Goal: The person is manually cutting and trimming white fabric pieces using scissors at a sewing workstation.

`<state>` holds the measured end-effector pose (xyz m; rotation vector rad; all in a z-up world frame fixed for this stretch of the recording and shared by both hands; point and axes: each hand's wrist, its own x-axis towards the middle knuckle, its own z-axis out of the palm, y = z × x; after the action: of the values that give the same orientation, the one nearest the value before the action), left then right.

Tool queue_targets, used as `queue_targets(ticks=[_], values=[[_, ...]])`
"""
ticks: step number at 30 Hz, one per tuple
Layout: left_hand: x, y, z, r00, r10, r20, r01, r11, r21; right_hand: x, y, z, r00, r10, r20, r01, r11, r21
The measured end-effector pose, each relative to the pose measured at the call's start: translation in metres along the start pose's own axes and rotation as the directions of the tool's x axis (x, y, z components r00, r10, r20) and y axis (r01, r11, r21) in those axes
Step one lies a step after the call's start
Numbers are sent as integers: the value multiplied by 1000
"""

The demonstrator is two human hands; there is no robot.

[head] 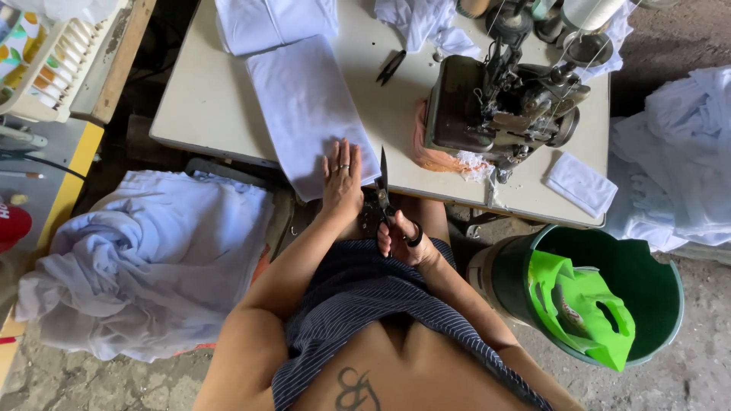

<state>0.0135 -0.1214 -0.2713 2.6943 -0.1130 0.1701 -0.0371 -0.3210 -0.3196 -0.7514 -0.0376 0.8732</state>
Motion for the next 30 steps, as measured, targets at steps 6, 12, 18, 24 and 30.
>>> queue_targets(ticks=[6,12,18,24,30], values=[[2,-18,37,989,44,-140,-19,984,176,-13,-4,8,992,17,-123,-21,999,-30],[-8,-8,23,979,88,-186,-39,967,253,3,-11,22,989,-26,145,13,996,87],[-8,-11,29,984,89,-156,-36,947,318,8,-24,38,998,25,-56,-26,999,-19],[-18,-10,27,982,93,-164,-59,978,199,-1,-9,12,980,18,-199,-33,997,-74],[-39,-9,30,934,220,-282,-165,965,205,13,-15,20,998,34,47,-34,999,-6]])
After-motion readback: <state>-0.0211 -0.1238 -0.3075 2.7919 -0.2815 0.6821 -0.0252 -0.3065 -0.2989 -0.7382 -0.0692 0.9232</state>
